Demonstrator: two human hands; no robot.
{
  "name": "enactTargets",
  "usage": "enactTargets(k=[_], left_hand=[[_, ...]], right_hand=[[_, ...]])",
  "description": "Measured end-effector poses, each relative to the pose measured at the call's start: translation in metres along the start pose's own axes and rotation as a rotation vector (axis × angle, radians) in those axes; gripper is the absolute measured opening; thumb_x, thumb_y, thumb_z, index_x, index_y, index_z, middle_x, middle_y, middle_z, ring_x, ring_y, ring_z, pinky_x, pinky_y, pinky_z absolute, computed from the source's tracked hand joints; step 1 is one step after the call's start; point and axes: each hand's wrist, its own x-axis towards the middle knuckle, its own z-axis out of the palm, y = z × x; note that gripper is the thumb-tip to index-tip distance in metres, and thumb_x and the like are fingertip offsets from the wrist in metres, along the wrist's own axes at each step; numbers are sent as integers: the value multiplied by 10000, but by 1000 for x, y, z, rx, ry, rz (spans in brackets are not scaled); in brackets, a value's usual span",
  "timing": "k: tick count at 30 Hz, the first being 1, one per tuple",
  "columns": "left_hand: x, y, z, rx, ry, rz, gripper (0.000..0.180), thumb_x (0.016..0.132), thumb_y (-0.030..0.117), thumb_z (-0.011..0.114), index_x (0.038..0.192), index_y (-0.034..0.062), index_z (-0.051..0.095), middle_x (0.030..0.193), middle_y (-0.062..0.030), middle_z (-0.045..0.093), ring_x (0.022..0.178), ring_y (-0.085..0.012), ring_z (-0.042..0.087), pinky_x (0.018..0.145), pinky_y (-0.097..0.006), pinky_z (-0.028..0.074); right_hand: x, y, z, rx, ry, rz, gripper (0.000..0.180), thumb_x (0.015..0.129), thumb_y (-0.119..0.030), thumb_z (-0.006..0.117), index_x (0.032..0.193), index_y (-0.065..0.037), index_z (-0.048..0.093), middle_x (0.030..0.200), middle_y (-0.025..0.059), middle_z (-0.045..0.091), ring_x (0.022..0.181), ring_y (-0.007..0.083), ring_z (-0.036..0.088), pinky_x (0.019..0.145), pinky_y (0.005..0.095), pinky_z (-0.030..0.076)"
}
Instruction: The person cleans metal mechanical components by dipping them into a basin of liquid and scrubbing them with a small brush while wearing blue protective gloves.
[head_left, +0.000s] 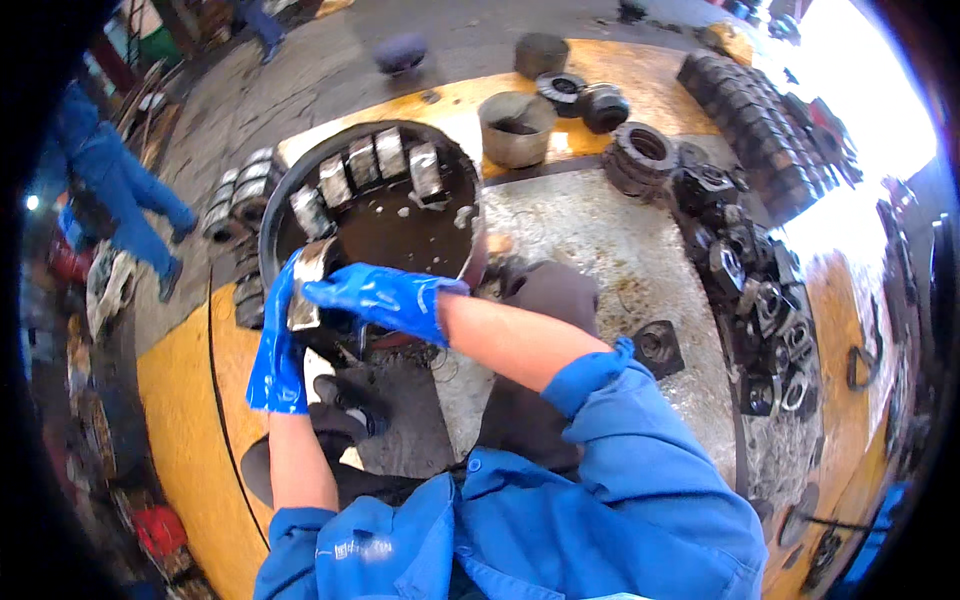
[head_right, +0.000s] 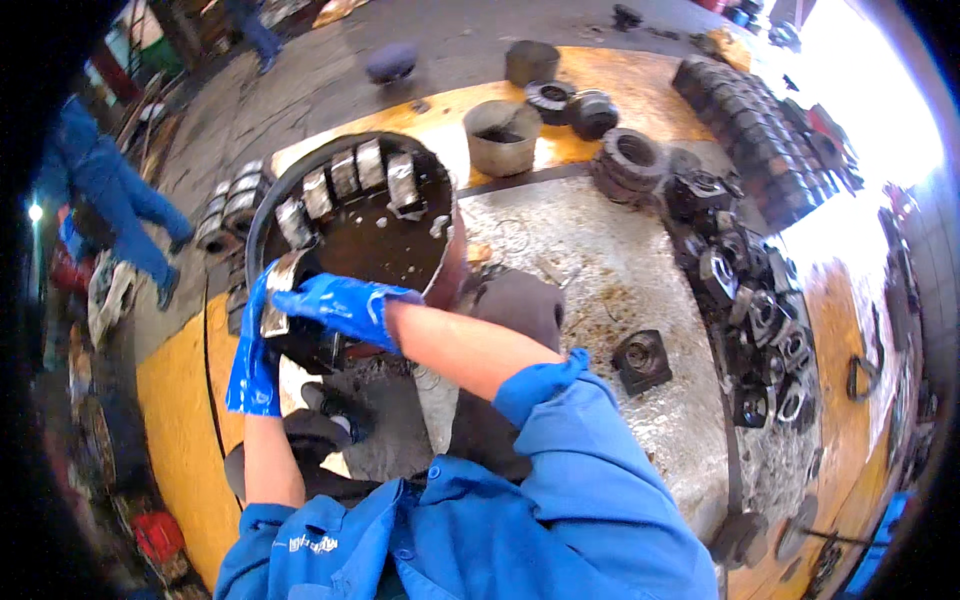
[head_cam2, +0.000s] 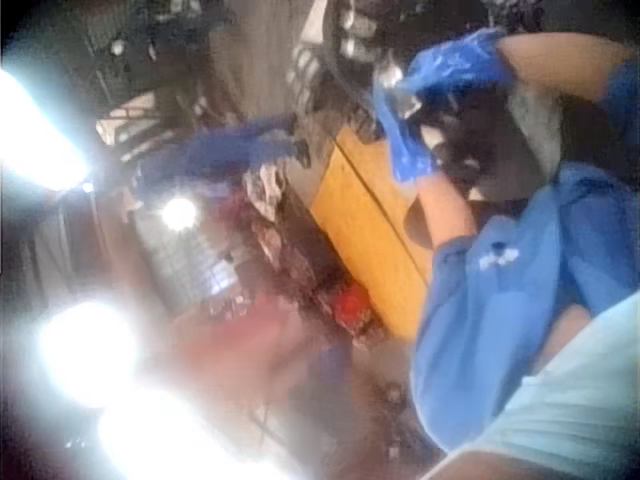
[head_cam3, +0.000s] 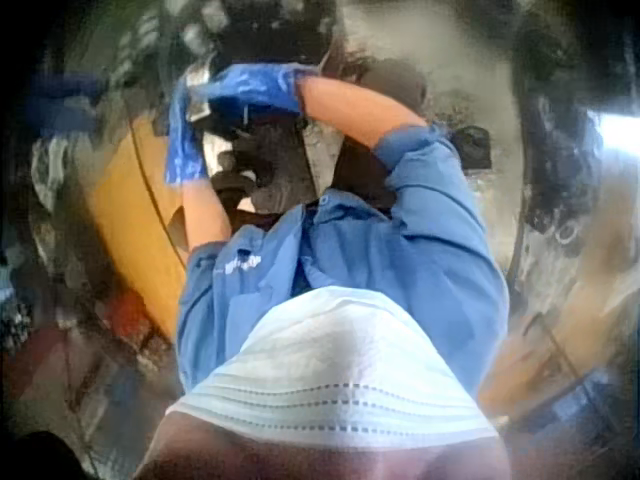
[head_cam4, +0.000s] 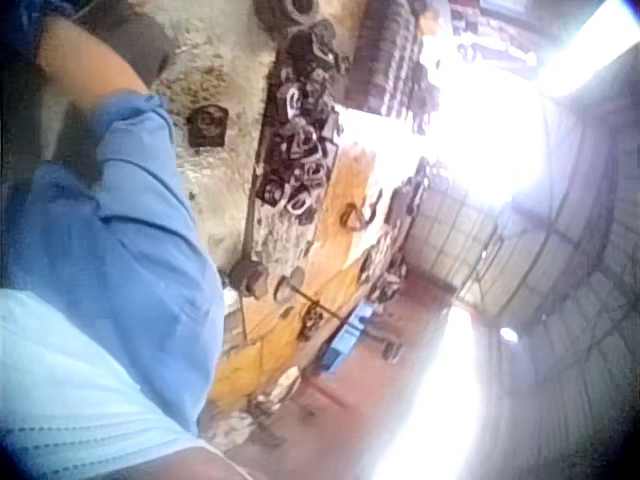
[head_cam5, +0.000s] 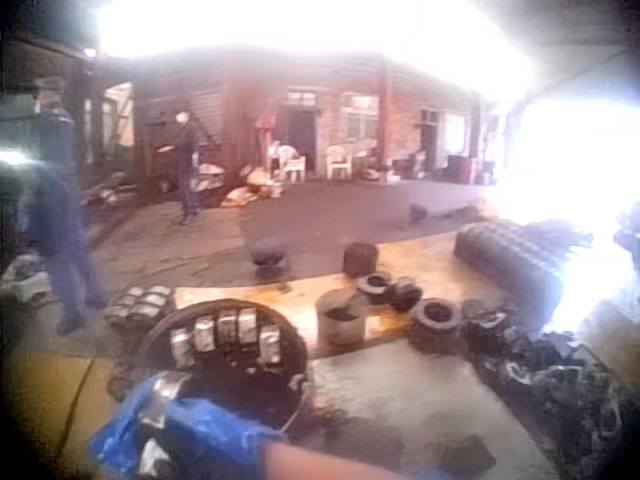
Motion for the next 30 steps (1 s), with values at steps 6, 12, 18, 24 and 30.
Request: enactTargets(k=[6, 12, 18, 24, 30], left_hand=[[5, 6, 10, 56, -20, -1, 538, 1070, 285, 524, 1509, -20, 463, 1436, -125, 584, 1282, -237, 578, 1150, -379, 435], [11, 2, 12, 138, -62, 12, 552, 1051, 272, 558, 1509, -21, 461, 1446, -128, 575, 1296, -240, 567, 1156, -379, 424], [5, -4, 2, 248, -25, -6, 570, 1033, 260, 591, 1510, -21, 459, 1455, -130, 567, 1310, -242, 556, 1162, -379, 413], [15, -2, -2, 388, -9, -18, 590, 1014, 248, 624, 1511, -22, 457, 1465, -133, 558, 1324, -244, 544, 1168, -380, 402], [21, 10, -11, 526, -54, 25, 612, 995, 235, 658, 1512, -22, 454, 1475, -136, 549, 1338, -246, 533, 1174, -380, 390]], right_hand=[[2, 0, 12, -143, 45, 108, 595, 989, -512, 648, 1261, 15, 696, 1085, 72, 721, 953, 134, 605, 882, 311, 486], [13, 19, 10, -299, 147, 26, 545, 972, -507, 645, 1190, -16, 736, 1030, 95, 735, 913, 180, 619, 858, 367, 509], [1, 18, 28, -198, 322, -183, 540, 951, -474, 630, 1040, 48, 739, 872, 171, 718, 802, 209, 629, 763, 423, 521], [13, 26, 23, -208, 395, -15, 444, 913, -383, 672, 1100, 13, 747, 930, 175, 730, 861, 223, 653, 816, 411, 529], [10, 29, 13, 173, 217, -350, 339, 919, -295, 709, 1066, 8, 753, 935, 88, 735, 874, 140, 617, 830, 356, 525]])
